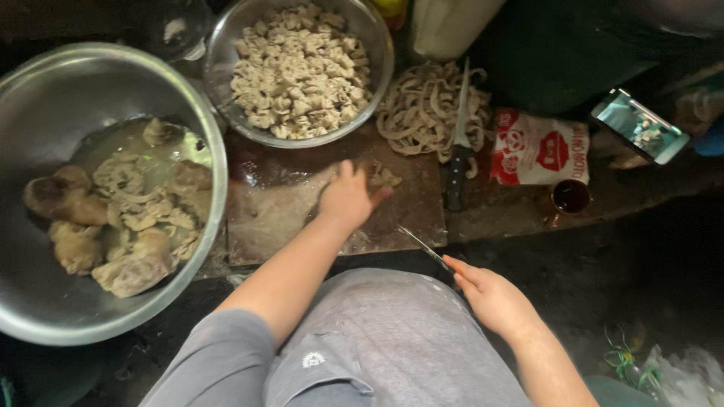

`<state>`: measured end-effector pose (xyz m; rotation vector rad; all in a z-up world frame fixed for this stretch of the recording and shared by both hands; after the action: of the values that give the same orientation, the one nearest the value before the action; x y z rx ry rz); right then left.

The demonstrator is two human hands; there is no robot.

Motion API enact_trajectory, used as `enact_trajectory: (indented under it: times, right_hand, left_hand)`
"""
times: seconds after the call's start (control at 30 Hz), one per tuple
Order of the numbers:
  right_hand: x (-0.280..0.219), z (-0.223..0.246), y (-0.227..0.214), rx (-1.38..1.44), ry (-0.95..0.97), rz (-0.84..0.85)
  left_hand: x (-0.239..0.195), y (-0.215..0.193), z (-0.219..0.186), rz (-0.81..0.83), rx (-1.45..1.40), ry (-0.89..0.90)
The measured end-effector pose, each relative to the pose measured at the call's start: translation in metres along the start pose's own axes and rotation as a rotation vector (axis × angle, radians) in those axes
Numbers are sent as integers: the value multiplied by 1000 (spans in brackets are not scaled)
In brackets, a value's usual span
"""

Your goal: The person cuts cooked organ meat into small pieces on a wooden board and places them into a large metal bowl.

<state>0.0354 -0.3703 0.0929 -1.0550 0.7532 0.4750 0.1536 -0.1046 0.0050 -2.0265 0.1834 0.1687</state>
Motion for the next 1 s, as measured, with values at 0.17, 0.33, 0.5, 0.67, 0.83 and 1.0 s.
enact_trajectory:
  times: [0.17, 0.33, 0.5, 0.67, 0.83, 1.0]
  right_hand:
    - [-3, -26, 3, 76, 98, -33]
    - [-1, -34, 2, 117, 41, -52]
    - [-3, -25, -6, 105, 63, -64]
    - [-7, -14, -13, 47, 73, -36]
    - [-3, -9, -15, 37, 6, -51]
    - [3, 0, -15, -33, -26, -42]
  left_hand:
    - [23, 39, -30, 8, 333, 296]
    - [24, 58, -4, -55, 209, 464]
    - [13, 40, 23, 63, 28, 388]
    - [-13, -27, 34, -219, -339, 261]
    - [-9, -122, 28, -748, -167, 369]
    - [41, -183, 46, -805, -156, 263]
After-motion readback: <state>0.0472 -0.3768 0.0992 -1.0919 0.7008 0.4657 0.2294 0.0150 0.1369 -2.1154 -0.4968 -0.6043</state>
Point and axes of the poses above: each hand's wrist, its own x-axis towards the middle knuckle, its own y-axis out of the palm, z = x × y, the point moved 4 cm from there along x, towards the middle knuckle, and after that the axes turned 1 degree about y, right-handed, at the moved point
